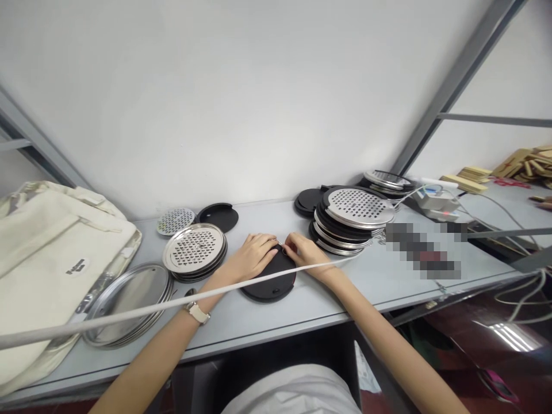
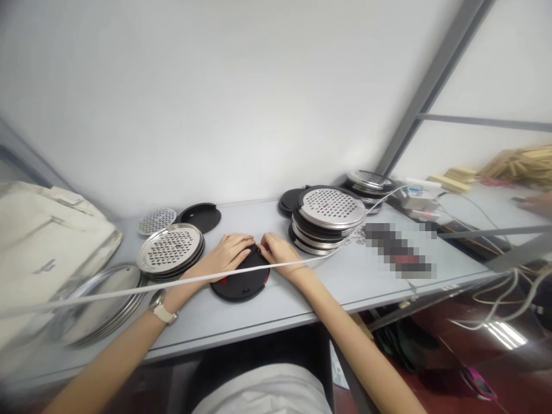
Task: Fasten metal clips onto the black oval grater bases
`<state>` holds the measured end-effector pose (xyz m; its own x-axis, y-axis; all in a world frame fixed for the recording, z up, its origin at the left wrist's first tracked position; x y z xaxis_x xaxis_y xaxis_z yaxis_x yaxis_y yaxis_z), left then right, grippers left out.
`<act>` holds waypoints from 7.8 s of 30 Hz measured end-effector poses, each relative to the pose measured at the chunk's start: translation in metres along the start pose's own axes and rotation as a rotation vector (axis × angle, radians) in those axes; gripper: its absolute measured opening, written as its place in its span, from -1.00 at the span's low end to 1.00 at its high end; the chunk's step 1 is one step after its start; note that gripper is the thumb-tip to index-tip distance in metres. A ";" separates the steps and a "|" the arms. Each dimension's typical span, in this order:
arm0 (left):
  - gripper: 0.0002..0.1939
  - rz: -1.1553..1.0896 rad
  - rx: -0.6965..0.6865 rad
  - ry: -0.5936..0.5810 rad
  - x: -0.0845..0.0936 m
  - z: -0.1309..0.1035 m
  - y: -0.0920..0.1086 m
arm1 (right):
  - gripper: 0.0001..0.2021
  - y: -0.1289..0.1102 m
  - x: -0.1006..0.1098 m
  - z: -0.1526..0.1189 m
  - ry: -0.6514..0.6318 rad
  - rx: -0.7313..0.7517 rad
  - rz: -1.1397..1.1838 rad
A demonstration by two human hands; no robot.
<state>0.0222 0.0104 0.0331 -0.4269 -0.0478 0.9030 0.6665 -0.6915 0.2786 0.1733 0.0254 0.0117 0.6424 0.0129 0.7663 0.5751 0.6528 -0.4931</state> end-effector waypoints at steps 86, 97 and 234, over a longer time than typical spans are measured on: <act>-0.68 0.059 0.000 0.011 -0.003 0.000 -0.003 | -0.91 -0.004 -0.003 -0.003 -0.079 0.055 -0.154; -0.71 0.056 -0.014 0.007 -0.004 -0.001 -0.004 | -0.90 -0.002 -0.003 -0.004 -0.071 0.023 -0.157; -0.43 -0.259 0.159 0.003 -0.014 -0.003 0.007 | -0.84 -0.008 -0.004 -0.005 -0.163 0.010 -0.132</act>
<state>0.0313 0.0042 0.0219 -0.5964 0.1132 0.7947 0.6228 -0.5594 0.5470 0.1685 0.0161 0.0100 0.4708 0.0489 0.8809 0.6429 0.6648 -0.3805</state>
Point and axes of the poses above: each hand's wrist, its own z-axis towards the middle knuckle, its own x-axis out of the back of the hand, y = z × x, the point moved 5 cm from there along z, towards the middle knuckle, and after that the axes turned 9 degrees about x, right-handed, at the moved point
